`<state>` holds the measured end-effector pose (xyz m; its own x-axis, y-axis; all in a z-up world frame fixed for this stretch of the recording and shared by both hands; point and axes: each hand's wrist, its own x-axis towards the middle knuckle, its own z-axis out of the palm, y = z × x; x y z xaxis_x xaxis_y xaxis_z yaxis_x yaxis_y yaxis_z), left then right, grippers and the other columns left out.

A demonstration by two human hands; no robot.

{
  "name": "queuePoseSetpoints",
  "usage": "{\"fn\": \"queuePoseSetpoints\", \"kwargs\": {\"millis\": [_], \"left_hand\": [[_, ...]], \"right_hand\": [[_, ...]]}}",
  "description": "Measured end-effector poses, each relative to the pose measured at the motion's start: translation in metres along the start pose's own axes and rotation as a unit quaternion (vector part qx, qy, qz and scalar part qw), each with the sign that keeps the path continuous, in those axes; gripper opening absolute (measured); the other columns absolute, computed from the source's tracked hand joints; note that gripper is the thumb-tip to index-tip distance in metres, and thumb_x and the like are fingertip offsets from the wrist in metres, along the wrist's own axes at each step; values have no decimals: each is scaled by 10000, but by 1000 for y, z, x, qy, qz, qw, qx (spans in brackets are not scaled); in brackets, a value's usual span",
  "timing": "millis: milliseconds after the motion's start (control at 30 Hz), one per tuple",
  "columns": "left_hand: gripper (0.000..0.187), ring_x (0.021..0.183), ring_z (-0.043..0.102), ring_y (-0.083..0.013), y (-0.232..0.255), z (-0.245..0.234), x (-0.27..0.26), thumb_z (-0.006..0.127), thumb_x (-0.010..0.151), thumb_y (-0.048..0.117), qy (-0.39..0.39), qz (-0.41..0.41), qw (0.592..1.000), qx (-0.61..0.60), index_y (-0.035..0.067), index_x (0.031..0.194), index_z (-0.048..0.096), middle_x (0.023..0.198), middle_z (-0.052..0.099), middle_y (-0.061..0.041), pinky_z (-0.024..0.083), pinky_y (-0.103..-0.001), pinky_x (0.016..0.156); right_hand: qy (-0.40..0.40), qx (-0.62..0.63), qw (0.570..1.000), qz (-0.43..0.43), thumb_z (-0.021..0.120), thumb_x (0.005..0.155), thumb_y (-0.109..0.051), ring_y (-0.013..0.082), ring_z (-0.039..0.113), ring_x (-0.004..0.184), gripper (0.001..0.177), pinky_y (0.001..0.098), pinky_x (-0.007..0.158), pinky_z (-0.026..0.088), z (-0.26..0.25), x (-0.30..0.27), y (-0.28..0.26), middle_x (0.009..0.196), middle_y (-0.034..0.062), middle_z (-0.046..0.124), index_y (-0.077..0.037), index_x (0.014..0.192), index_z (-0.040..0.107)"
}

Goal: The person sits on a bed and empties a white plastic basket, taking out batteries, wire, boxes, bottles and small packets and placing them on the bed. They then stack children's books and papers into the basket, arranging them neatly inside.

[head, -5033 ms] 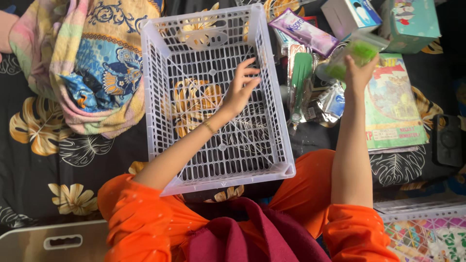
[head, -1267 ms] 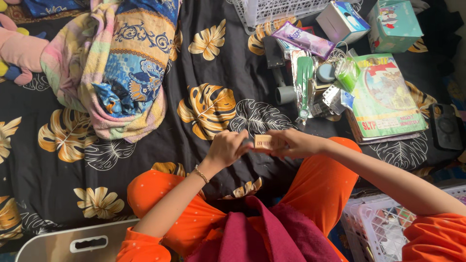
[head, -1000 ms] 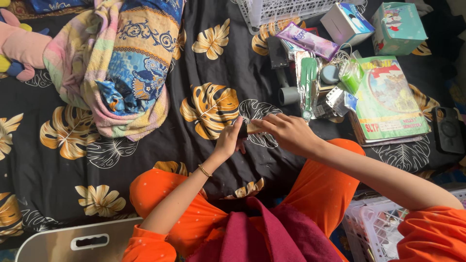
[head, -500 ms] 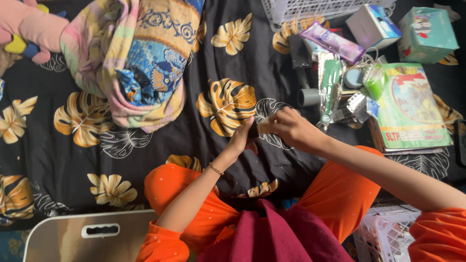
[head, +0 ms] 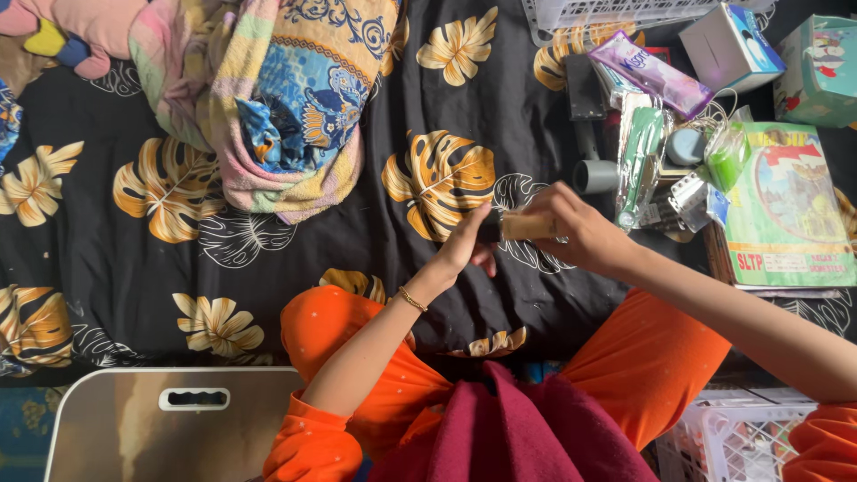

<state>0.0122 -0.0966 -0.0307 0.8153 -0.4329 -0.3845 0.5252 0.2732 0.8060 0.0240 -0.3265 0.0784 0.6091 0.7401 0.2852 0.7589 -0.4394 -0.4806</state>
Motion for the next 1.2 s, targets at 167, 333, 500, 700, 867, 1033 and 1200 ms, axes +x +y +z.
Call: {"fn": "queuePoseSetpoints", "kwargs": {"millis": [167,333,500,700,867,1033,1200], "left_hand": [[717,460,459,-187,-8,5,-7,296,1063,624,123,280,899,314,71,631,447,504,390,-39,382,-347,524],[711,506,460,-259,-7,-4,4,318,1097,570,189,256,906,279,17,676,468,558,398,-111,367,-402,527],[678,647,562,-364,-5,-8,4,247,1207,515,158,488,724,461,-19,1091,649,758,578,-186,401,-460,567],[698,523,542,-300,-4,12,-12,331,1063,586,221,281,853,380,31,734,597,550,513,-121,406,-428,536],[674,481,512,-207,-6,6,-8,366,1056,548,190,191,933,239,16,673,522,526,440,-114,410,-405,509],[654,546,444,-219,-31,-1,-3,392,1114,511,241,302,873,296,4,706,461,573,393,-87,361,-391,583],[500,1113,646,-115,-42,8,11,417,1032,579,45,250,967,11,154,1247,572,1152,656,31,534,-270,977]], "right_hand": [[19,477,774,416,588,924,-452,271,638,611,519,382,471,516,25,-10,-1,965,146,632,-84,1283,521],[38,275,937,213,519,998,-618,229,654,844,697,374,674,565,28,-19,6,1144,185,594,-78,1385,307],[-46,-19,995,85,478,1067,-494,236,691,933,544,389,822,585,38,-26,20,1170,128,654,-113,1454,432],[-8,48,988,146,528,1007,-525,206,666,839,567,361,692,537,37,-23,10,1060,111,690,-48,1309,486],[-11,-190,979,-65,408,1047,-413,171,648,649,440,335,598,516,26,-18,-12,998,39,717,-172,1396,526],[-106,498,778,368,434,1048,-463,164,583,541,480,316,509,483,25,-13,-13,826,107,650,-78,1334,466],[-99,543,742,380,406,1031,-465,202,694,697,514,334,609,559,26,-19,-4,959,121,699,-133,1417,338]]}}
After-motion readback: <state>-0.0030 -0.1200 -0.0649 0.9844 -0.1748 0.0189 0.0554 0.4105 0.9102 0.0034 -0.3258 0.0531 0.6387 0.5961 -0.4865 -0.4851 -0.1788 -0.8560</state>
